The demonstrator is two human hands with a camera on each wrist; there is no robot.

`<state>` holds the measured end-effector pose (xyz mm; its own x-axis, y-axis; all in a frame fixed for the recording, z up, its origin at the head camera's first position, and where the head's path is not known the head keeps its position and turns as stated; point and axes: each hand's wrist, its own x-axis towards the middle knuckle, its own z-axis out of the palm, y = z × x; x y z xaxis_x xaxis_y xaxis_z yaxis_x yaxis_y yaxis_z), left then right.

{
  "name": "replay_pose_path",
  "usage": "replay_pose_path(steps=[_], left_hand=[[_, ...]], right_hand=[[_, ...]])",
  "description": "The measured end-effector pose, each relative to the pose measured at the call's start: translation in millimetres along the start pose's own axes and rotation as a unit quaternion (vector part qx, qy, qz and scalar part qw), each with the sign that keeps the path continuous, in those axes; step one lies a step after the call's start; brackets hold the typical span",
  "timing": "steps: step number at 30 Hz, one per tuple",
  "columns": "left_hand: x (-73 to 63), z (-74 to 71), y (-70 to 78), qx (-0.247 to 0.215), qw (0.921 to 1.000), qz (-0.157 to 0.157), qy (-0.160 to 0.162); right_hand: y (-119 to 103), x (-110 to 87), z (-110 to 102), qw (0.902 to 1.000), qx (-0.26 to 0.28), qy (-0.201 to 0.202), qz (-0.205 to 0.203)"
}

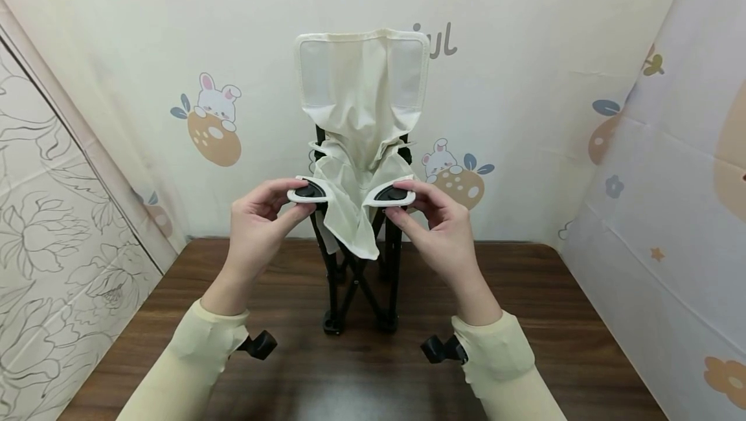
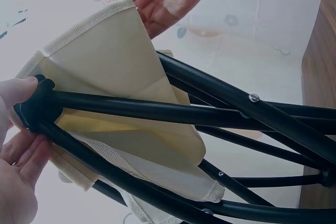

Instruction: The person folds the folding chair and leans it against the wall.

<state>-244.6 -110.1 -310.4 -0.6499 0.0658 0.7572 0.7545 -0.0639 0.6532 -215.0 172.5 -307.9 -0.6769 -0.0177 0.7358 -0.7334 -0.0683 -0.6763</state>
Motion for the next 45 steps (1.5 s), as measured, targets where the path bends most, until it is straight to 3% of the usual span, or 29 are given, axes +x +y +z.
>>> replay_pose_path(steps=[45], left_hand=[[7.0,11.0,-3.5,-0.027,0.9995,0.009,-0.01]], right_hand=[[-0.8,6.8,-0.6,0.9998,-0.016,-0.013,0.0]])
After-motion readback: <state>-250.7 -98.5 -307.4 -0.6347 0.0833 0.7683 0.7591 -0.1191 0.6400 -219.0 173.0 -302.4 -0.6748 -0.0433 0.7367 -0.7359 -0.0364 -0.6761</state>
